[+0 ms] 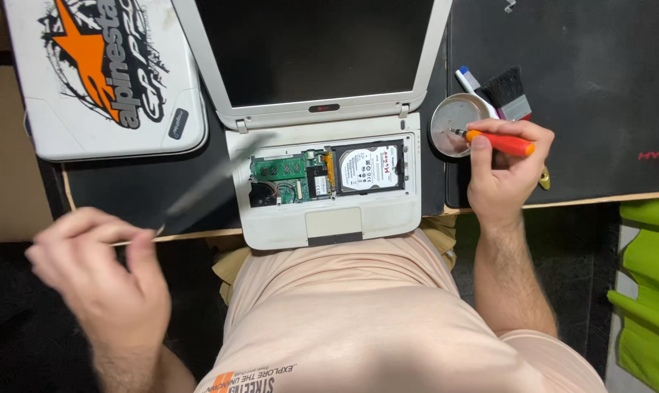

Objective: The person uses a screwdriver to secure internal components inside a white laptop resting on their lap. They then place a metal cover plate over the components and fasten it with screws before closing the laptop lid.

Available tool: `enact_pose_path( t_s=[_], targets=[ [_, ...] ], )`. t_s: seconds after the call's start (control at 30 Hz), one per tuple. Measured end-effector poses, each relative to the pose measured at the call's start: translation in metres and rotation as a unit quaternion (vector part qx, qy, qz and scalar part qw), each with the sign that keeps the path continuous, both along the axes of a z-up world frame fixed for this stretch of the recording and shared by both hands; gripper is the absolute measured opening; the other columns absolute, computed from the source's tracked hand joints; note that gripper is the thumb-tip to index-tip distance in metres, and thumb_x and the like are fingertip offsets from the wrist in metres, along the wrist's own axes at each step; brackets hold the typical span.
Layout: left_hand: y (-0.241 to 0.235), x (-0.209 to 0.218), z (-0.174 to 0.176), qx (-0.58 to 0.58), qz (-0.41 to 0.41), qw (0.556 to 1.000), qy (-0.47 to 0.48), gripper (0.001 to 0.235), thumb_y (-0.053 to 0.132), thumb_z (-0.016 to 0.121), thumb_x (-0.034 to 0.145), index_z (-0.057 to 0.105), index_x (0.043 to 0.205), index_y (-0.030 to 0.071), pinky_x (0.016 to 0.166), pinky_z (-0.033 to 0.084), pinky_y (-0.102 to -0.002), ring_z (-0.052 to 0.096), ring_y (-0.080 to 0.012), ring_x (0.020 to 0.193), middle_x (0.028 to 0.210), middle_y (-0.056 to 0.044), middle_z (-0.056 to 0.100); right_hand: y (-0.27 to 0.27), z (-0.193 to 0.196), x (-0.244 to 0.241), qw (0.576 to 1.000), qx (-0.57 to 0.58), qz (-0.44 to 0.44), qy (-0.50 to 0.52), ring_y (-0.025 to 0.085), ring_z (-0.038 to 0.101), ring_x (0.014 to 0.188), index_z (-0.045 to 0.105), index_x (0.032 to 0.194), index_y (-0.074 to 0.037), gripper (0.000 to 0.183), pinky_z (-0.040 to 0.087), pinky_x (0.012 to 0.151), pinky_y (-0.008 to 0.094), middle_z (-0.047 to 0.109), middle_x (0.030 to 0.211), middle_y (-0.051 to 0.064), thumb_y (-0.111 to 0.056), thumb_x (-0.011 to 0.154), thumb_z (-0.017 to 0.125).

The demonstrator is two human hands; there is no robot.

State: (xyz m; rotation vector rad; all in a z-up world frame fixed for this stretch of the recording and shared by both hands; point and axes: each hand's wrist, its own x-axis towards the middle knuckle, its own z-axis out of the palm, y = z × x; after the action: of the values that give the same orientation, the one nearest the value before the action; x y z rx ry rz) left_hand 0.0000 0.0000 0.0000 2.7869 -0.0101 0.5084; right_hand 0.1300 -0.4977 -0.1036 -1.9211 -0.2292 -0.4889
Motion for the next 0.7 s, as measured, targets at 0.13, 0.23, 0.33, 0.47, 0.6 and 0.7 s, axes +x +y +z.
enact_pose_path(
  t_s=[0.13,0.23,0.33,0.47,0.6,0.7],
  targets=[
    [-0.002,0.001,-0.011,0.032,0.053,0.995,-0.077,0.061,0.039,0.052,0.148,0.069,0.121,-0.012,0.118,0.049,-0.07,0.066,-0.0563,0.128,0.14,-0.033,0.063,0.001,-0.001,0.0,0.999,-0.03,0.005,-0.011,0.046,0.078,0.12,0.044,0.142,0.002,0.025,0.065,0.113,0.054,0.076,0.126,0.036,0.0,0.132,0.067],
    [0.005,-0.012,-0.035,0.085,0.079,0.99,-0.078,0.057,0.036,0.056,0.151,0.073,0.122,-0.01,0.113,0.051,-0.069,0.07,-0.0534,0.127,0.14,-0.028,0.064,0.002,0.001,0.002,0.998,-0.055,0.003,-0.021,0.047,0.08,0.121,0.046,0.142,0.003,0.025,0.068,0.112,0.055,0.077,0.127,0.035,0.001,0.131,0.068],
    [0.019,-0.033,-0.069,0.114,0.063,0.989,-0.072,0.053,0.038,0.06,0.146,0.081,0.126,-0.006,0.115,0.049,-0.068,0.07,-0.0521,0.13,0.141,-0.027,0.074,0.002,-0.001,0.0,0.997,-0.068,0.003,-0.029,0.047,0.08,0.12,0.046,0.14,0.002,0.024,0.065,0.117,0.056,0.079,0.126,0.035,-0.001,0.131,0.069],
    [0.034,-0.047,-0.1,0.108,0.037,0.993,-0.027,0.032,0.032,0.082,0.137,0.083,0.129,0.001,0.115,0.045,-0.061,0.07,-0.0445,0.133,0.145,-0.017,0.076,0.002,-0.001,-0.001,0.997,-0.076,0.005,-0.035,0.048,0.081,0.119,0.046,0.14,0.004,0.025,0.067,0.113,0.056,0.079,0.124,0.036,0.002,0.131,0.069],
    [0.056,-0.048,-0.117,0.106,0.011,0.994,0.0,0.024,0.027,0.086,0.133,0.08,0.126,0.005,0.124,0.045,-0.062,0.065,-0.0427,0.139,0.154,-0.014,0.073,0.004,0.001,-0.002,0.998,-0.059,0.003,-0.028,0.046,0.081,0.119,0.046,0.142,0.003,0.026,0.068,0.112,0.054,0.079,0.124,0.034,0.004,0.13,0.069],
    [0.07,-0.043,-0.11,0.093,-0.027,0.995,0.009,0.016,0.017,0.088,0.118,0.076,0.117,0.007,0.13,0.045,-0.066,0.066,-0.0467,0.145,0.161,-0.017,0.075,0.002,-0.003,-0.001,0.999,-0.018,0.007,-0.033,0.044,0.078,0.116,0.041,0.144,-0.002,0.028,0.064,0.118,0.056,0.077,0.123,0.036,-0.005,0.133,0.067]
  ],
)
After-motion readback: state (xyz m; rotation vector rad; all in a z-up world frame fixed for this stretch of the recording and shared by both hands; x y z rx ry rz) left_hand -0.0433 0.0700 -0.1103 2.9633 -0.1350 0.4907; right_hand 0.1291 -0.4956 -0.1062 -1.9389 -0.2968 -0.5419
